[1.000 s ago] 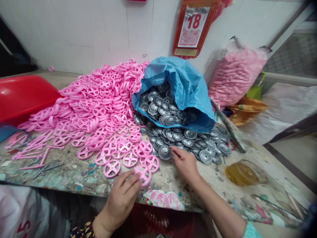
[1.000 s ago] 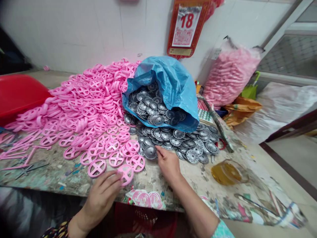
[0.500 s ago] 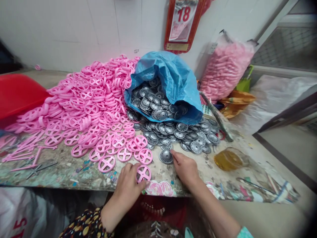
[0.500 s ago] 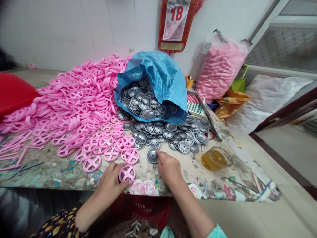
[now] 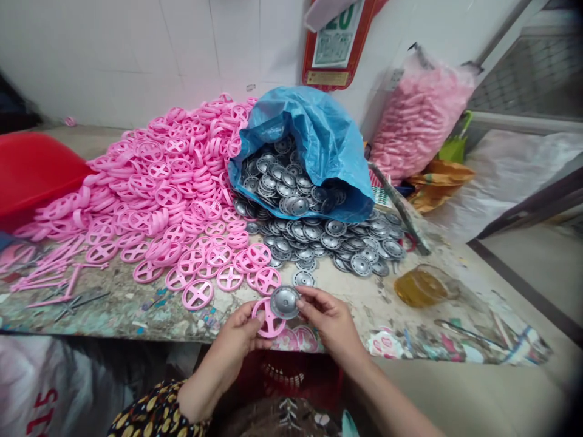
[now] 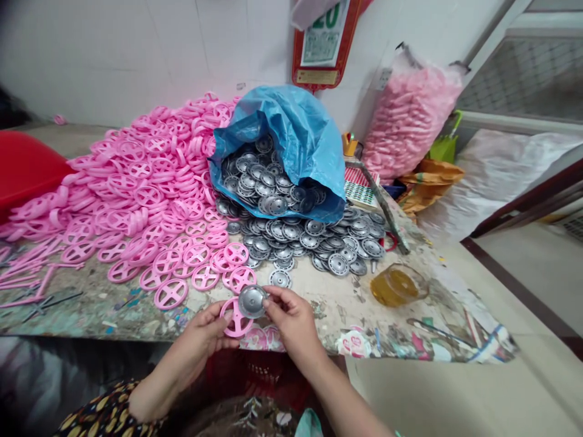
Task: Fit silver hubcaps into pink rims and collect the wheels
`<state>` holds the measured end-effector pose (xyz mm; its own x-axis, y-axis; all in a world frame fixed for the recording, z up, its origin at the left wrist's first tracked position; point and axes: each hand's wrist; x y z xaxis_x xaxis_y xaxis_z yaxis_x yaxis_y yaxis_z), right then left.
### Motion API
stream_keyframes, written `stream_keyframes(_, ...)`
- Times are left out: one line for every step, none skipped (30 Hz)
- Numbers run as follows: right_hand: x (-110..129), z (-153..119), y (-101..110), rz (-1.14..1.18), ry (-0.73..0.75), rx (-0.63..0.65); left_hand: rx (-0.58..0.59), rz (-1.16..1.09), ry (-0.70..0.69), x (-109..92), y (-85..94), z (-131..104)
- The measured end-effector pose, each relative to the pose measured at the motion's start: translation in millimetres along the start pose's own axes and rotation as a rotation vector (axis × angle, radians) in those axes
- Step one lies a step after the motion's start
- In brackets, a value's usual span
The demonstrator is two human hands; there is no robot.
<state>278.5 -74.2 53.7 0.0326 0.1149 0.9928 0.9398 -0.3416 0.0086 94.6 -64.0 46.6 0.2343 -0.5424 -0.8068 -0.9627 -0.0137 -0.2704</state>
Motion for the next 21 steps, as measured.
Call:
stream_keyframes(0.1, -3.2, -3.2, -0.032, 0.047, 0.014, 0.014, -0.050, 0.026, -0.9, -1.2, -2.0)
stream_keyframes(0.1, -6.2, -5.9, -0.072, 0.110, 0.027, 0.028, -0.087, 0.044, -1.3, -2.4, -3.8)
stream_keyframes(-0.2, -9.4, -8.5, -0.121, 0.187, 0.044, 0.047, -0.114, 0.048, -1.1, -3.4, -5.1)
stream_keyframes(-0.7, -13.1, -10.9, -0.174, 0.276, 0.065, 0.067, -0.131, 0.037, -0.4, -4.2, -6.0)
stream_keyframes(-1.5, -17.1, -13.2, -0.229, 0.367, 0.087, 0.082, -0.140, 0.021, 0.7, -4.9, -6.4)
stream_keyframes(-2.6, -21.2, -15.3, -0.284, 0.450, 0.105, 0.092, -0.145, 0.005, 1.8, -5.2, -6.4)
stream_keyframes(-3.6, -25.2, -17.1, -0.334, 0.519, 0.116, 0.098, -0.150, -0.006, 2.9, -5.3, -6.4)
stream_keyframes(-4.3, -28.5, -18.4, -0.378, 0.572, 0.119, 0.101, -0.157, -0.015, 3.6, -5.0, -6.3)
stream_keyframes(-4.3, -30.9, -19.0, -0.413, 0.606, 0.111, 0.101, -0.164, -0.019, 3.8, -4.5, -6.5)
stream_keyframes(-3.2, -32.0, -18.8, -0.441, 0.615, 0.098, 0.102, -0.170, -0.022, 3.3, -3.9, -6.9)
stream_keyframes(-0.8, -32.0, -18.1, -0.459, 0.607, 0.095, 0.107, -0.172, -0.024, 2.4, -3.2, -7.6)
stream_keyframes(2.7, -31.1, -17.0, -0.468, 0.588, 0.105, 0.116, -0.173, -0.030, 1.2, -2.8, -8.6)
stream_keyframes(7.2, -29.6, -15.8, -0.471, 0.562, 0.131, 0.125, -0.172, -0.037, 0.0, -2.5, -9.8)
stream_keyframes(12.0, -28.0, -14.9, -0.469, 0.528, 0.169, 0.135, -0.172, -0.044, -1.0, -2.6, -10.9)
stream_keyframes(16.7, -26.5, -14.6, -0.460, 0.487, 0.219, 0.144, -0.168, -0.052, -1.3, -3.1, -11.9)
stream_keyframes(20.4, -25.4, -15.0, -0.441, 0.441, 0.271, 0.149, -0.161, -0.064, -0.9, -4.0, -12.8)
stream_keyframes(22.7, -24.9, -16.1, -0.409, 0.388, 0.307, 0.143, -0.150, -0.078, 0.3, -5.0, -13.3)
stream_keyframes(23.1, -24.8, -17.7, -0.365, 0.331, 0.317, 0.132, -0.135, -0.095, 2.1, -6.2, -13.6)
stream_keyframes(21.5, -24.9, -19.5, -0.314, 0.277, 0.305, 0.116, -0.116, -0.111, 4.5, -7.2, -13.6)
stream_keyframes(18.3, -25.2, -21.1, -0.265, 0.231, 0.280, 0.097, -0.092, -0.123, 7.0, -7.7, -13.3)
stream_keyframes(13.8, -25.4, -22.0, -0.222, 0.196, 0.250, 0.077, -0.059, -0.132, 9.3, -7.6, -12.8)
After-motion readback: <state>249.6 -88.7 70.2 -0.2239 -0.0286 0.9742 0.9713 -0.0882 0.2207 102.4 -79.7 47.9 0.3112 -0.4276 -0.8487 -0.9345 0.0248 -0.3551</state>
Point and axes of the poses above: each hand's wrist, its own z-axis towards the middle knuckle, its own y-axis out of the back of the hand, x = y × z, and after that the axes turned 11 degrees about -x, right-handed
